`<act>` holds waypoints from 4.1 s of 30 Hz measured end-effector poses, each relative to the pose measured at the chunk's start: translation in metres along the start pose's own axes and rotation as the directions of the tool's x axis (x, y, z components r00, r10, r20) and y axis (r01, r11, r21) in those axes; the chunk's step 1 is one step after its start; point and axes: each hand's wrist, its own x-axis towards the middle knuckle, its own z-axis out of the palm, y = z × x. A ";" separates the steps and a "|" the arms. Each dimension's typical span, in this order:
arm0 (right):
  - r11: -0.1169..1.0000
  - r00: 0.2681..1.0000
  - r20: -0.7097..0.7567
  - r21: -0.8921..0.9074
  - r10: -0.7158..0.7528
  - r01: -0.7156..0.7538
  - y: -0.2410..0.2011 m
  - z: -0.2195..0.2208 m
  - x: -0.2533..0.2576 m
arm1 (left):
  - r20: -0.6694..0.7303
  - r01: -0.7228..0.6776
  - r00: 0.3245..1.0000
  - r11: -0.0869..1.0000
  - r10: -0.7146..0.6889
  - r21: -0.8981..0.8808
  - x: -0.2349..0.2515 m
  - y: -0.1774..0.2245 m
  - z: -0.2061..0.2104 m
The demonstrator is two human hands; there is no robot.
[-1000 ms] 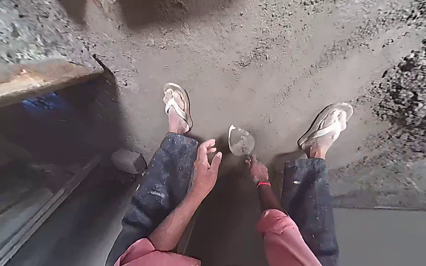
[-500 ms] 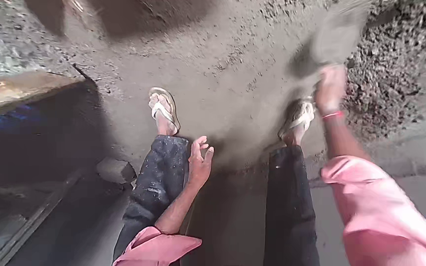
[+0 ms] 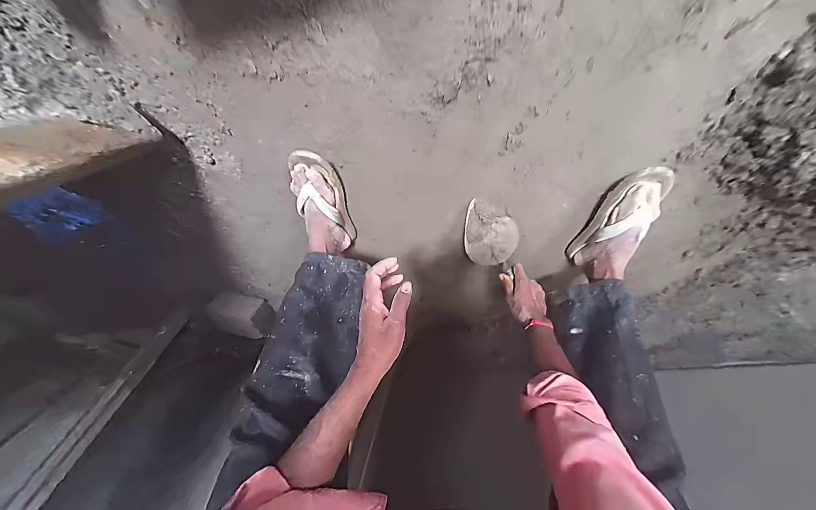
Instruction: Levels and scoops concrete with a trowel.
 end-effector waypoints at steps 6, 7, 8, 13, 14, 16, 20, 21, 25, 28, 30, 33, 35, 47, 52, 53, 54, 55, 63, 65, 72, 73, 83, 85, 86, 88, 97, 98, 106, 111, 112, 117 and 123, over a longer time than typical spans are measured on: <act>0.972 0.942 -0.327 0.187 -0.078 0.146 0.026 -0.280 0.089 | -0.051 -0.023 0.998 1.000 0.023 -0.005 0.003 -0.001 0.007; 0.974 0.933 -0.351 0.168 -0.086 0.153 0.032 -0.326 0.097 | -0.054 -0.025 0.998 1.000 0.025 -0.004 0.002 -0.004 0.009; 0.971 0.916 -0.395 0.181 -0.071 0.153 0.039 -0.359 0.101 | -0.048 -0.024 0.999 1.000 0.024 0.000 -0.001 -0.007 0.011; 0.976 0.818 -0.570 0.209 0.069 0.063 0.018 -0.345 0.066 | -0.027 -0.026 0.999 1.000 0.026 -0.004 -0.002 -0.010 0.019; 0.988 0.865 -0.501 0.147 0.031 0.049 0.010 -0.303 0.050 | -0.029 -0.027 0.999 1.000 0.026 -0.007 -0.003 -0.009 0.018; 0.999 0.958 -0.288 0.039 -0.006 0.018 -0.011 -0.199 0.021 | -0.037 -0.025 0.999 1.000 0.025 0.001 -0.007 -0.011 0.016; 0.981 0.988 0.125 -0.154 -0.096 0.115 -0.054 -0.019 -0.017 | -0.058 -0.007 0.998 1.000 0.007 0.005 -0.002 -0.014 0.011; 0.977 0.978 0.188 -0.170 -0.094 0.126 -0.063 0.007 -0.019 | -0.060 -0.005 0.998 1.000 0.005 -0.002 -0.001 -0.014 0.009; 0.988 0.987 0.125 -0.100 -0.104 0.117 -0.079 -0.011 -0.005 | -0.045 0.006 0.999 1.000 -0.006 -0.010 -0.004 -0.013 0.005; 0.997 0.992 -0.096 0.005 -0.078 0.079 -0.075 -0.123 0.038 | -0.055 -0.023 0.998 1.000 0.022 -0.008 0.001 -0.012 0.005; 0.996 0.965 -0.253 0.050 -0.061 0.076 -0.047 -0.207 0.071 | -0.064 -0.032 0.997 0.999 0.031 -0.006 -0.004 -0.012 0.005; 0.969 0.915 -0.404 0.222 -0.013 0.111 -0.028 -0.345 0.106 | -0.089 -0.051 0.995 0.999 0.050 -0.004 0.001 -0.010 0.003; 0.877 0.854 -0.506 0.458 0.124 0.144 -0.029 -0.386 0.113 | -0.100 -0.056 0.994 0.998 0.053 -0.026 -0.003 -0.011 0.001; 0.957 0.947 0.288 -0.206 -0.140 0.204 -0.144 0.034 -0.028 | -0.133 -0.021 0.991 0.996 0.009 -0.089 0.003 -0.036 -0.024; 0.960 0.959 0.254 -0.212 -0.125 0.181 -0.167 0.032 -0.012 | -0.155 -0.038 0.988 0.988 0.014 -0.152 0.008 -0.024 -0.030; 0.972 0.976 0.173 -0.167 -0.135 0.164 -0.167 0.009 -0.002 | -0.152 -0.049 0.988 0.989 0.028 -0.138 0.011 -0.024 -0.030; 0.984 0.987 0.057 -0.096 -0.148 0.153 -0.168 -0.018 0.011 | -0.158 -0.060 0.987 0.989 0.039 -0.132 0.014 -0.026 -0.031; 0.987 0.985 -0.060 -0.030 -0.159 0.158 -0.170 -0.049 0.027 | -0.165 -0.061 0.986 0.990 0.039 -0.128 0.015 -0.029 -0.033; 0.784 0.877 -0.465 0.587 0.123 0.201 -0.141 -0.344 0.137 | -0.176 -0.051 0.984 0.986 0.023 -0.157 0.019 -0.030 -0.050; 0.848 0.822 -0.548 0.501 0.154 0.176 -0.124 -0.345 0.123 | -0.167 -0.064 0.985 0.986 0.038 -0.155 0.025 -0.028 -0.050; 0.918 0.979 0.027 -0.342 -0.204 0.201 -0.110 -0.088 0.004 | -0.160 -0.062 0.986 0.992 0.043 -0.111 0.027 -0.024 -0.048; 0.896 0.973 0.117 -0.382 -0.197 0.227 -0.113 -0.063 -0.001 | -0.168 -0.068 0.985 0.990 0.048 -0.121 0.029 -0.023 -0.047; 0.977 0.933 -0.296 -0.115 -0.205 0.179 -0.095 -0.258 0.089 | -0.112 -0.006 0.994 1.000 0.006 -0.001 0.024 -0.020 -0.033; 0.979 0.904 -0.395 0.049 -0.163 0.198 -0.096 -0.303 0.107 | -0.134 -0.016 0.991 1.000 0.018 0.016 0.030 -0.017 -0.037; 0.966 0.895 -0.435 0.169 -0.104 0.194 -0.096 -0.317 0.110 | -0.133 -0.020 0.991 1.000 0.022 0.012 0.027 -0.017 -0.037; 0.932 0.862 -0.506 0.310 -0.007 0.189 -0.097 -0.324 0.111 | -0.135 -0.039 0.990 0.999 0.038 -0.010 0.029 -0.015 -0.040; 0.868 0.947 0.099 -0.380 -0.305 0.319 -0.176 -0.038 0.009 | -0.236 -0.037 0.972 0.990 0.005 -0.135 0.043 -0.022 -0.061; 0.876 0.953 0.160 -0.378 -0.256 0.299 -0.189 -0.010 0.006 | -0.237 -0.048 0.972 0.987 0.010 -0.156 0.044 -0.025 -0.061; 0.917 0.974 0.058 -0.328 -0.221 0.228 -0.204 -0.057 0.034 | -0.240 -0.070 0.971 0.960 0.003 -0.270 0.039 -0.016 -0.072; 0.957 0.921 -0.261 -0.055 -0.289 0.285 -0.197 -0.228 0.094 | -0.245 -0.100 0.969 0.952 0.027 -0.291 0.036 -0.013 -0.074; 0.962 0.910 -0.324 0.002 -0.258 0.273 -0.198 -0.260 0.114 | -0.262 -0.121 0.964 0.950 0.043 -0.287 0.040 -0.011 -0.076; 0.854 0.861 -0.508 0.456 0.018 0.251 -0.202 -0.336 0.124 | -0.228 -0.156 0.969 0.945 0.091 -0.288 0.044 -0.003 -0.081; 0.978 0.965 -0.179 -0.118 -0.193 0.174 -0.226 -0.204 0.046 | -0.236 -0.135 0.969 0.957 0.073 -0.257 0.043 0.000 -0.077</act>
